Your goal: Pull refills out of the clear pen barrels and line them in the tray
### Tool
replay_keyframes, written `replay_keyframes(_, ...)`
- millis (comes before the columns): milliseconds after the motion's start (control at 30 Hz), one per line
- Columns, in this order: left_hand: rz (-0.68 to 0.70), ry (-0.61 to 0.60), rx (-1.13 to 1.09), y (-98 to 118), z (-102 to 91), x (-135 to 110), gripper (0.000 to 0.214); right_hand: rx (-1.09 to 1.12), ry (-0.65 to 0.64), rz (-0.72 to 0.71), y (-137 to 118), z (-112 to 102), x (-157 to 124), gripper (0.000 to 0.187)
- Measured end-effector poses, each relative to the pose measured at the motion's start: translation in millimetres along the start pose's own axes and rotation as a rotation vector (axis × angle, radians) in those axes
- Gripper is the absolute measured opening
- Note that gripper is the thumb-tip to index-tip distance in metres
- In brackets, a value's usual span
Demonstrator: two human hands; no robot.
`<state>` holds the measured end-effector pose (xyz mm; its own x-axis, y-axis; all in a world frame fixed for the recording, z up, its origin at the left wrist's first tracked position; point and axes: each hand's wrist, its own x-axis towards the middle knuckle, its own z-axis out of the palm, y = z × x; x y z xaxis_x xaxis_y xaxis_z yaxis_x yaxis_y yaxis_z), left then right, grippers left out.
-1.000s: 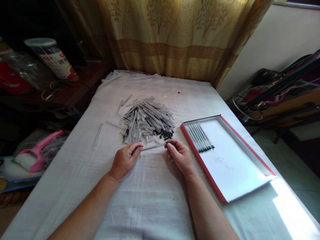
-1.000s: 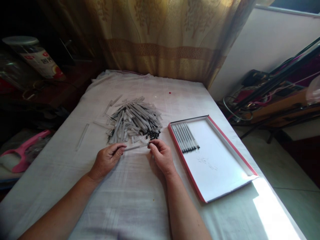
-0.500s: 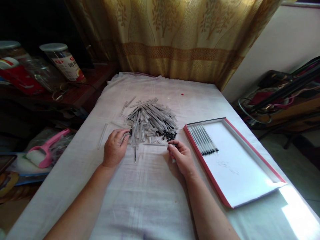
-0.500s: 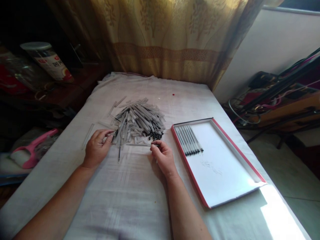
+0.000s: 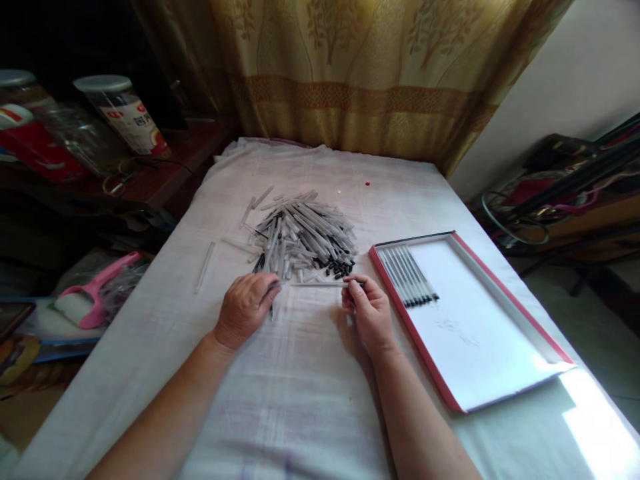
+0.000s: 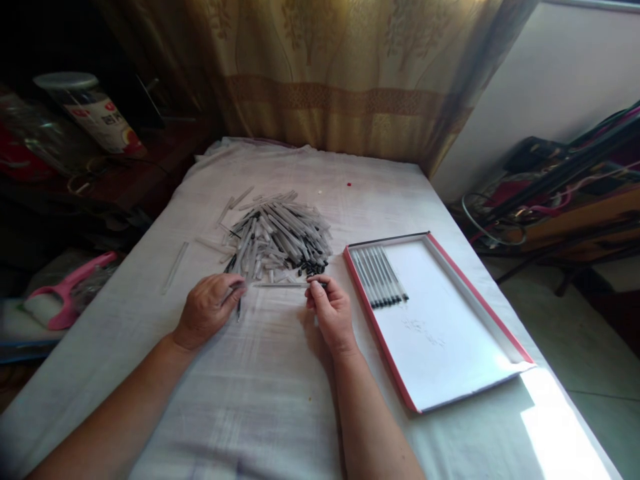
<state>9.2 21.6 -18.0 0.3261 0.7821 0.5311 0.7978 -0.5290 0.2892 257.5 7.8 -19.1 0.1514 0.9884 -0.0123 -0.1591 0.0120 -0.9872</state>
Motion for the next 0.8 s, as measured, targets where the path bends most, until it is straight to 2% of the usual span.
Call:
replay_keyframes(133, -0.001, -0.032, -0.121, 13, 6.6, -3, 0.021, -0.05, -0.005, -0.034, -4, -2, 0, 0.028)
replay_keyframes(367, -0.029, -0.026, -0.166, 13, 7.7, -3, 0.021, -0.059, -0.007, -0.017, 4, -5, 1, 0.027)
replay_keyframes(500, 0.009, -0.03, -0.188, 15, 9.5, -4, 0.02, -0.048, -0.028, 0.017, 5, -4, 0, 0.025)
replay_keyframes(600, 0.018, -0.019, -0.227, 17, 12.0, -4, 0.02, -0.083, -0.097, 0.095, 0, -4, 0, 0.025)
replay_keyframes(700, -0.024, -0.045, -0.284, 18, 13.6, -4, 0.02, -0.208, -0.228, 0.175, -7, -8, 2, 0.025)
replay_keyframes(800, -0.053, -0.068, -0.348, 19, 14.2, -5, 0.019, -0.369, -0.344, 0.159, -12, -13, 5, 0.026)
